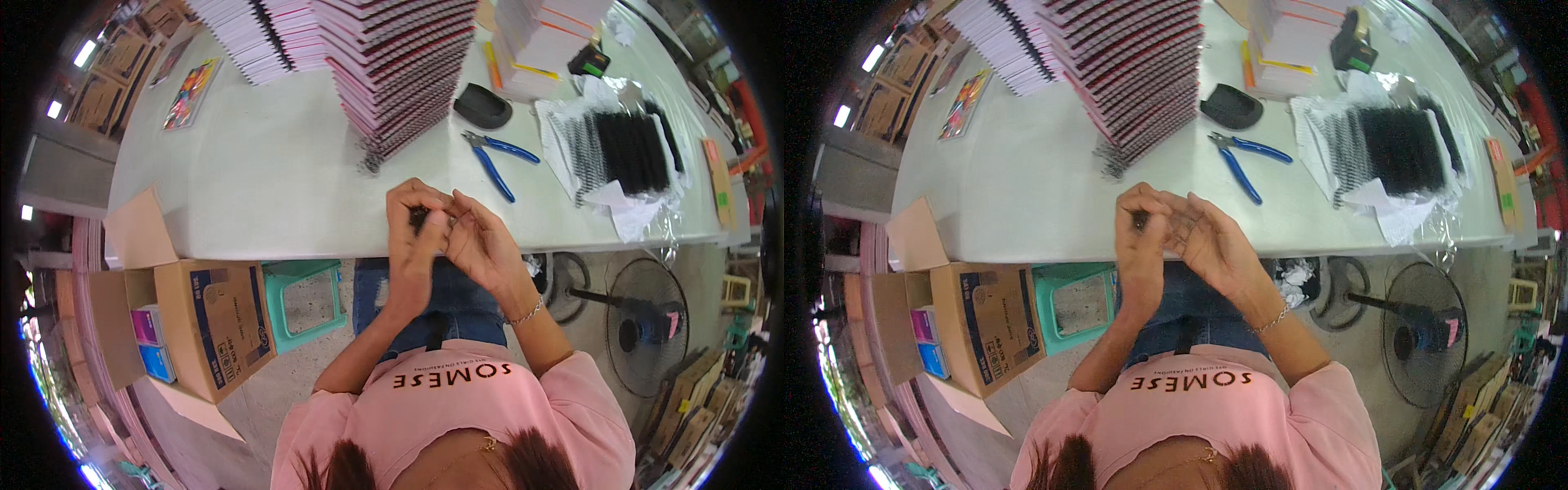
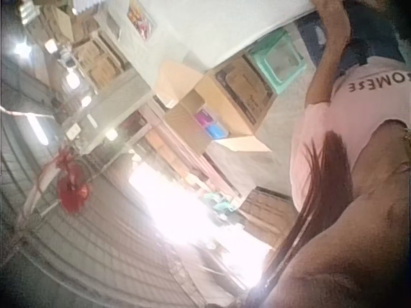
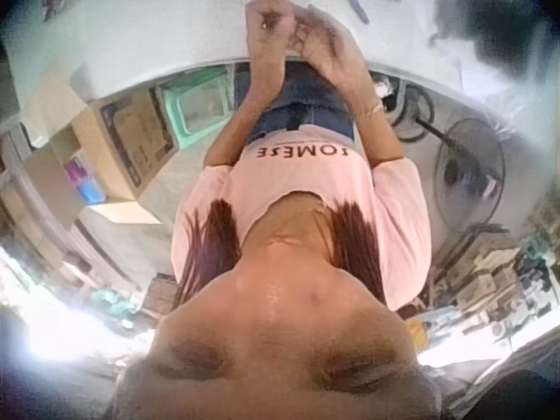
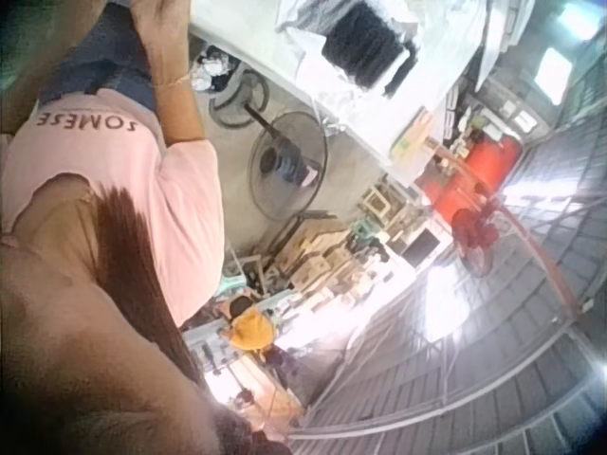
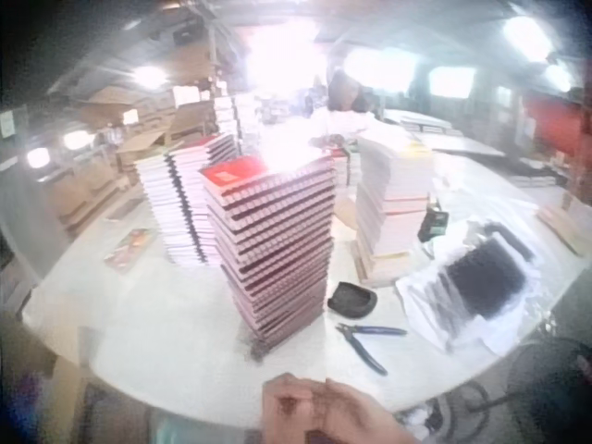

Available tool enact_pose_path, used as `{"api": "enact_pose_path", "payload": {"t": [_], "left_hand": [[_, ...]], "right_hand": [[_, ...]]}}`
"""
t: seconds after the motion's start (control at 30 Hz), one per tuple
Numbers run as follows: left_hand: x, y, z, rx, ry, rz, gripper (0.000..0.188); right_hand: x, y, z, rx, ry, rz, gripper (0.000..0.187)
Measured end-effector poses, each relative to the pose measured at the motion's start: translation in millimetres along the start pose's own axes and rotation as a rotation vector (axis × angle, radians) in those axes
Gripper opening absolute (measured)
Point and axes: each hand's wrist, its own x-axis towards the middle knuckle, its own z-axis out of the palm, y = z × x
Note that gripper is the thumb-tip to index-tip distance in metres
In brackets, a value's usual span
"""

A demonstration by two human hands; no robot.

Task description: The person uses pliers to trim the excess ends of spiral wire bindings on a stack of notebooks. They repeatedly position the pliers, cut the wire, and remove the small cut pieces from the table.

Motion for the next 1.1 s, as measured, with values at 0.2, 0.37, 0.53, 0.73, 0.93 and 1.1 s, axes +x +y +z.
{"api": "enact_pose_path", "payload": {"t": [0.2, 0.37, 0.53, 0.73, 0.93, 1.1], "left_hand": [[-38.5, -39.7, 41.1, 0.713, -0.26, 0.401, 0.018], [-60.7, -52.1, 70.0, 0.611, -0.465, 0.446, 0.021], [-89.8, -75.5, 84.2, 0.54, -0.688, 0.333, 0.023], [-95.5, -89.7, 76.3, 0.529, -0.771, 0.33, 0.019], [-90.9, -94.4, 65.5, 0.516, -0.978, 0.228, 0.011], [-101.1, -102.0, 59.4, 0.583, -1.064, 0.253, 0.008]], "right_hand": [[-42.8, 0.5, -38.6, 0.423, -0.186, -0.065, 0.03], [-85.1, 12.5, -82.5, 0.394, 0.112, -0.335, 0.027], [-127.2, 20.1, -124.0, 0.306, 0.406, -0.523, 0.024], [-159.7, 4.1, -204.6, 0.358, 0.579, -0.558, 0.019], [-156.3, -45.1, -395.0, 0.647, 0.601, -0.696, 0.025], [-110.4, -86.6, -405.6, 0.318, 0.769, -0.639, 0.057]]}}
